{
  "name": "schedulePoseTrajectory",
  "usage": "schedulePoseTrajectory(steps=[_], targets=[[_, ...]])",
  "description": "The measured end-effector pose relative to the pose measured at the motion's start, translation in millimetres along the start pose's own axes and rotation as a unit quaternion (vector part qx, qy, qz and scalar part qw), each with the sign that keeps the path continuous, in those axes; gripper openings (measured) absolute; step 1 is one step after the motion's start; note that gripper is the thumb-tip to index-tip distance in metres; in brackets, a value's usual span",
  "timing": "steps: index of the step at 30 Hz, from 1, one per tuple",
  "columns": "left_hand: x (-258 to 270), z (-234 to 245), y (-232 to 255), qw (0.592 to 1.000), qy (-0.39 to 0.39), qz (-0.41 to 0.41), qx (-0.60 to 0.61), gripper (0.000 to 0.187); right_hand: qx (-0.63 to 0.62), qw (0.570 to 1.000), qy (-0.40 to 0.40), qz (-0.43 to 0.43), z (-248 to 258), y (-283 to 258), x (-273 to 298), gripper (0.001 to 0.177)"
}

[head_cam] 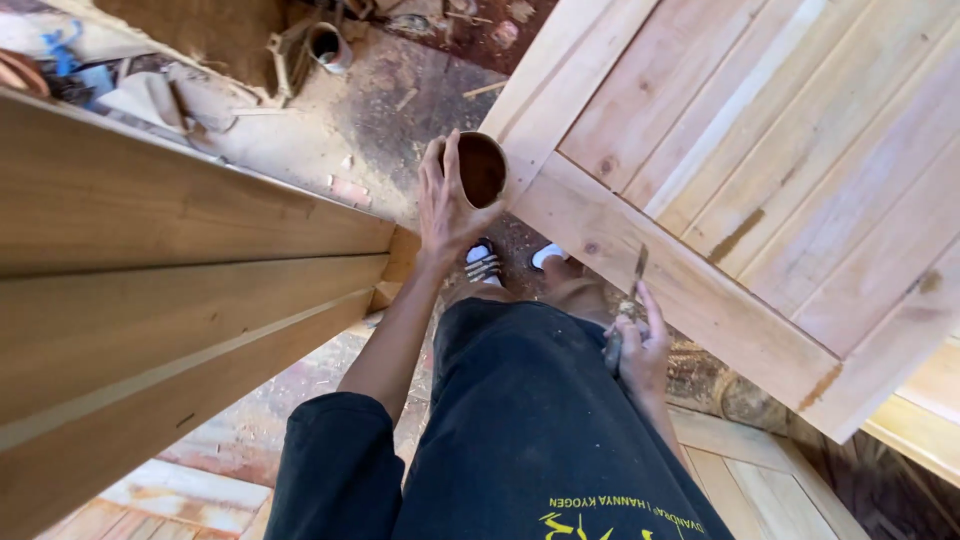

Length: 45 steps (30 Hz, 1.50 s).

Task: The person stirs a dark liquid in a can and applies it to a wooden door using a brush. They repeatedly dip the brush into the can and spread the stain across the door's surface, covering the frame and panels.

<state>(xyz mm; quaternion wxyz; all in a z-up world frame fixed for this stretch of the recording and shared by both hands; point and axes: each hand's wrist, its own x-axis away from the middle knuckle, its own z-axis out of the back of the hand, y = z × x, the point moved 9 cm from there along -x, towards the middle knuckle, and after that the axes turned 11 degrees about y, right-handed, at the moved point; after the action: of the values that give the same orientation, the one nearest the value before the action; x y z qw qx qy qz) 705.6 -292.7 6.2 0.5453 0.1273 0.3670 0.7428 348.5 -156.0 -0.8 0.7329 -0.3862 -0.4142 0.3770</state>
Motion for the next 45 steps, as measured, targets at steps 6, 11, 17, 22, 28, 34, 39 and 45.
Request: schedulePoseTrajectory(steps=[6, 11, 17, 22, 28, 34, 39, 45], targets=[[-5.5, 3.9, -6.3, 0.996, -0.081, 0.016, 0.022, 0.132, 0.017, 0.999, 0.021, -0.03, -3.3, -24.4, 2.0, 0.062], [-3.8, -10.1, -21.7, 0.995, -0.088, 0.015, 0.045, 0.134, 0.009, 0.996, 0.051, -0.067, -4.6, -8.0, -12.7, 0.061], [2.8, -19.9, -15.4, 0.997, -0.062, -0.013, 0.035, 0.131, 0.0, 0.99, 0.102, -0.098, 6.4, 4.3, -3.1, 0.06], [-4.0, -18.8, 2.9, 0.995, -0.091, -0.001, 0.032, 0.128, -0.031, 0.982, 0.127, -0.137, 19.7, 23.7, -3.9, 0.061], [2.8, -31.8, 7.8, 0.991, -0.131, 0.019, 0.037, 0.133, 0.059, 0.989, 0.098, -0.094, 17.9, -1.3, -20.1, 0.061], [-10.9, -22.3, 28.7, 0.979, -0.176, 0.009, 0.1, 0.137, 0.233, 0.967, -0.086, 0.066, -64.2, -89.2, -40.3, 0.063], [-8.3, -26.0, 12.2, 0.96, -0.202, 0.061, 0.181, 0.14, 0.369, 0.864, -0.269, 0.214, -138.9, -156.7, -45.5, 0.05], [-2.3, -36.8, -8.2, 0.952, -0.213, 0.102, 0.193, 0.136, 0.51, 0.75, -0.311, 0.284, -210.2, -174.3, -68.7, 0.036]])
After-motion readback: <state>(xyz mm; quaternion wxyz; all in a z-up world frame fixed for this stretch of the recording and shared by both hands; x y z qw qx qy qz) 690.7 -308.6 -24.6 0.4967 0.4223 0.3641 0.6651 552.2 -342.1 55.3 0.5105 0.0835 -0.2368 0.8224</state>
